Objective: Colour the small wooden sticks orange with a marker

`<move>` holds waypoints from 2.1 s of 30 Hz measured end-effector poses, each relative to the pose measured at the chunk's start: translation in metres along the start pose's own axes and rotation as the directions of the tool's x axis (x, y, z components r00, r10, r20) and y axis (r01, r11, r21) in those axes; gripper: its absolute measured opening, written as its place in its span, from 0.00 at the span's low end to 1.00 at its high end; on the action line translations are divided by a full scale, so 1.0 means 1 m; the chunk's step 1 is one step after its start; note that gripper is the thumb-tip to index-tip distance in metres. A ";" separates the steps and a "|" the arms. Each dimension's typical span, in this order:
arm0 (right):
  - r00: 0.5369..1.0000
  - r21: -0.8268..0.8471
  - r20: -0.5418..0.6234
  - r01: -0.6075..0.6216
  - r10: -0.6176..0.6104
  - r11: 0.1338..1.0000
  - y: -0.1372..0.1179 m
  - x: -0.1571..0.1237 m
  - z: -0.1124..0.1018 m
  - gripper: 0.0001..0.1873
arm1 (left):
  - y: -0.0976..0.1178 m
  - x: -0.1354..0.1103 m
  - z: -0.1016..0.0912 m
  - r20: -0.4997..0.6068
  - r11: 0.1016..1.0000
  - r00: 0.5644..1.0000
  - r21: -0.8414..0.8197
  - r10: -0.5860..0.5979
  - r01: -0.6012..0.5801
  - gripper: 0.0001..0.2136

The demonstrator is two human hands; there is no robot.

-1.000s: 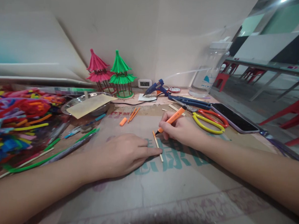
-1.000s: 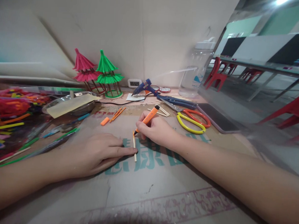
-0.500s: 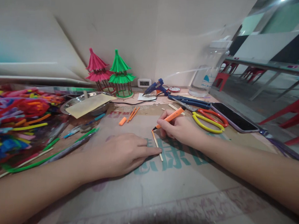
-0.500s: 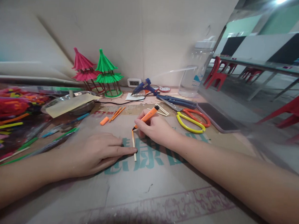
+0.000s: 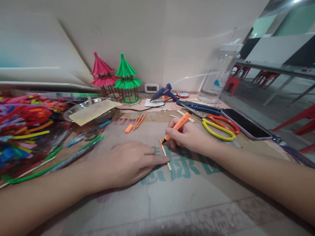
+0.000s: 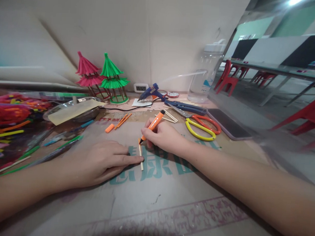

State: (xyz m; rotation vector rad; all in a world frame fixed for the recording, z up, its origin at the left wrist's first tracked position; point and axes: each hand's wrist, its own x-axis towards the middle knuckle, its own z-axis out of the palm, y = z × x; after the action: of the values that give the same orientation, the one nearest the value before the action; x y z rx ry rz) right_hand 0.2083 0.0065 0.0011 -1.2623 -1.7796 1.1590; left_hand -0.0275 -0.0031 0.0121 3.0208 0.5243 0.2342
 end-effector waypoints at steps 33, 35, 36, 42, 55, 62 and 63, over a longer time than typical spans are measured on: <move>0.999 0.110 0.026 -0.033 0.031 0.993 0.002 0.007 0.020 0.08 | -0.010 -0.007 0.005 0.045 0.984 0.997 0.161 0.066 -0.072 0.13; 1.000 0.130 0.003 -0.013 0.013 0.991 0.002 0.008 0.021 0.11 | -0.015 -0.009 0.010 0.069 0.978 0.995 0.192 0.068 -0.080 0.13; 1.000 0.126 -0.009 0.000 0.001 0.992 0.002 0.008 0.022 0.12 | -0.017 -0.010 0.012 0.066 0.975 0.996 0.211 0.060 -0.073 0.13; 1.000 0.082 -0.021 0.020 -0.019 0.996 0.004 0.011 0.024 0.10 | -0.018 -0.013 0.016 0.028 0.973 0.998 0.223 0.050 -0.055 0.15; 0.999 0.111 -0.023 -0.021 0.024 0.994 0.000 0.005 0.020 0.13 | 0.009 -0.009 -0.005 -0.050 0.989 0.997 0.131 -0.057 0.064 0.15; 0.999 0.090 -0.032 0.006 -0.003 0.996 -0.009 0.000 0.014 0.12 | 0.007 -0.007 -0.004 -0.035 0.995 0.999 0.094 -0.013 0.017 0.15; 0.999 0.089 -0.032 0.008 -0.005 0.996 -0.009 0.000 0.014 0.12 | 0.006 -0.007 -0.004 -0.037 0.996 0.999 0.084 -0.016 0.019 0.16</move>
State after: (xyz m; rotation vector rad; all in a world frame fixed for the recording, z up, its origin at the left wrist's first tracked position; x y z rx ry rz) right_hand 0.1929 0.0012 0.0044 -1.2150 -1.6889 1.1955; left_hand -0.0330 -0.0112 0.0151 3.0974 0.5780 0.2727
